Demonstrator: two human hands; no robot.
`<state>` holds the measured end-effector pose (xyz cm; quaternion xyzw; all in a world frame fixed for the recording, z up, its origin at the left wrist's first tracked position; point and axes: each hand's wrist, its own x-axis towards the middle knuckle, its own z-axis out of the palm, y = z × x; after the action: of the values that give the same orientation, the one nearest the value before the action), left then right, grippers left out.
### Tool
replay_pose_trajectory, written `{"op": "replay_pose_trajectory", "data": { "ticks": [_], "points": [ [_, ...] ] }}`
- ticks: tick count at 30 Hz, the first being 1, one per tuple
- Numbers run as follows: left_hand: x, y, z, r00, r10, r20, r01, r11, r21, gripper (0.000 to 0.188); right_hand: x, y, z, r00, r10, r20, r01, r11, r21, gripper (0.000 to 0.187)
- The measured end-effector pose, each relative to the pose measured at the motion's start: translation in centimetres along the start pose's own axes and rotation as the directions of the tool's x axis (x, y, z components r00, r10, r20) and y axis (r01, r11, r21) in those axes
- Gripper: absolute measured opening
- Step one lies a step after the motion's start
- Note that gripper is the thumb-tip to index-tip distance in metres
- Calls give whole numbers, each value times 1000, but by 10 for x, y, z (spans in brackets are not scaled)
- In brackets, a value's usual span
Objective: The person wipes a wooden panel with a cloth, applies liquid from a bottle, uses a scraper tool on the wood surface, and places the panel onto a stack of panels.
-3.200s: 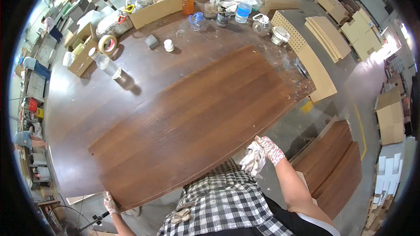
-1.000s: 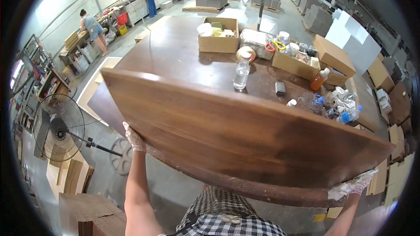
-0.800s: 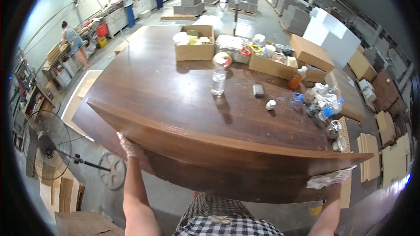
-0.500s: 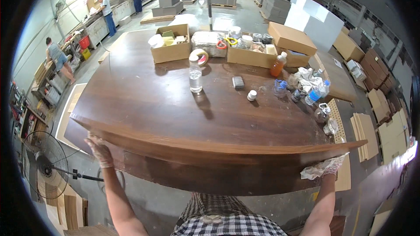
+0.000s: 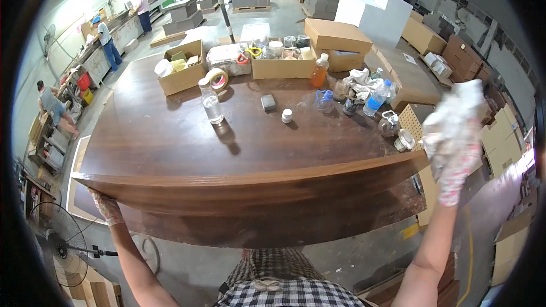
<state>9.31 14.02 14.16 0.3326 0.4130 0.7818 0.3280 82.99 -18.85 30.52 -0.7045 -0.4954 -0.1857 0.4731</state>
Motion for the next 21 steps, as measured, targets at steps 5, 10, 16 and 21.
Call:
{"op": "replay_pose_trajectory", "data": {
  "ticks": [5, 10, 16, 21],
  "points": [
    [-3, 1, -4, 997, -61, 51, 62, 998, -24, 61, -42, -107, 84, 913, -269, 307, 326, 933, -153, 23],
    [-19, 3, 12, 990, -58, 126, 68, 995, -70, 64, -92, -224, 161, 712, -576, 402, 700, 626, -344, 38],
    [-20, -9, 9, 987, 6, 162, -21, 995, 94, 44, -97, -411, 278, 439, -826, 355, 899, 401, -179, 39],
    [-25, -55, -16, 904, -207, 373, 295, 936, -194, 60, -117, -535, 339, 674, -700, 238, 735, 669, -114, 25]
  ]
}}
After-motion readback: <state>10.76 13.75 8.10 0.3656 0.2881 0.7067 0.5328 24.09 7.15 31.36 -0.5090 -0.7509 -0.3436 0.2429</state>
